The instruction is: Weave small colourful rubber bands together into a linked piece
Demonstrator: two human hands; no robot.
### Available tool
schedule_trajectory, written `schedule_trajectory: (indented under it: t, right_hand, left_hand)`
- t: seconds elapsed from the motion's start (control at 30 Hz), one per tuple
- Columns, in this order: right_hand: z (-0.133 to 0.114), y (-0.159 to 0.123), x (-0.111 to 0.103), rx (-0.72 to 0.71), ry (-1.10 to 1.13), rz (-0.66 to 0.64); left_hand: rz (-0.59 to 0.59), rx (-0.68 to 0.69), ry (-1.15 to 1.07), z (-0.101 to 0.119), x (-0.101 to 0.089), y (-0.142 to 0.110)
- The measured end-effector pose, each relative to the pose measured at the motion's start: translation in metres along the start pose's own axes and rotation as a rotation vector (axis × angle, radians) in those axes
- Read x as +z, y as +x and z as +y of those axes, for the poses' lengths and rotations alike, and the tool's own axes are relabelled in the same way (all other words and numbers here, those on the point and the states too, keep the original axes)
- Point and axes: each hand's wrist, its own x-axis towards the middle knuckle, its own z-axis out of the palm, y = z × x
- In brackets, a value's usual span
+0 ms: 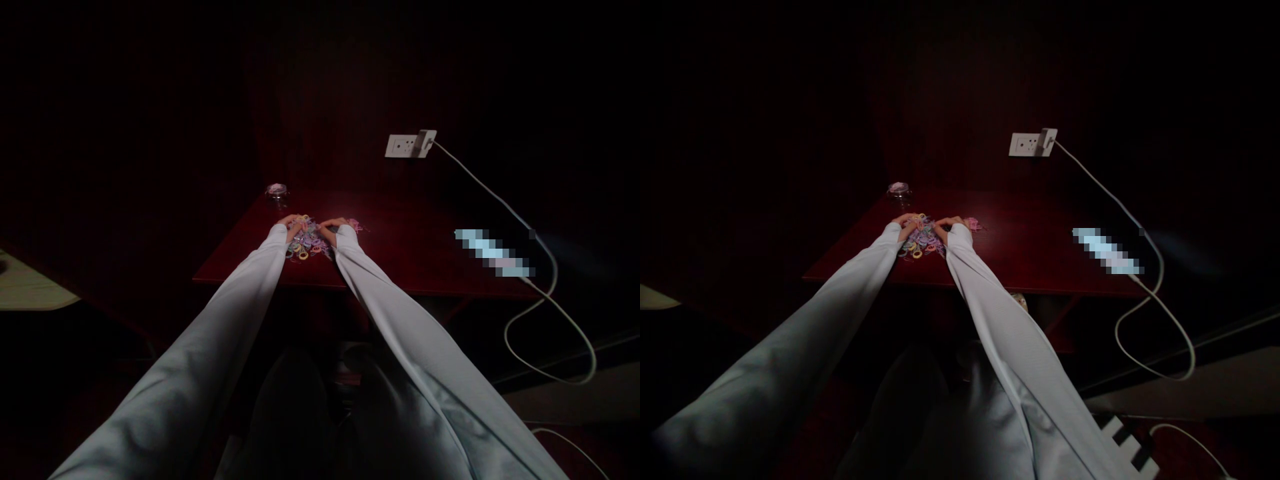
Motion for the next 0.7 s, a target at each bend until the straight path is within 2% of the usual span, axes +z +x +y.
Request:
schedule_trajectory:
  t: [0.1, 0.23, 0.37, 0.7]
  right_hand:
    - [0.0, 0.001, 0.001, 0.031, 0.004, 0.03]
    - [0.004, 0.002, 0.002, 0.022, 0.046, 0.043]
    - [0.009, 0.004, 0.002, 0.03, 0.115, 0.069]
    - [-0.002, -0.002, -0.003, 0.018, 0.086, 0.054]
  left_hand:
    - [-0.064, 0.063, 0.105, 0.0, -0.004, -0.002]
    - [-0.135, 0.226, 0.28, 0.005, -0.012, -0.002]
    - [-0.162, 0.334, 0.376, 0.011, -0.016, -0.005]
    - [-0.173, 0.34, 0.361, 0.012, -0.016, -0.01]
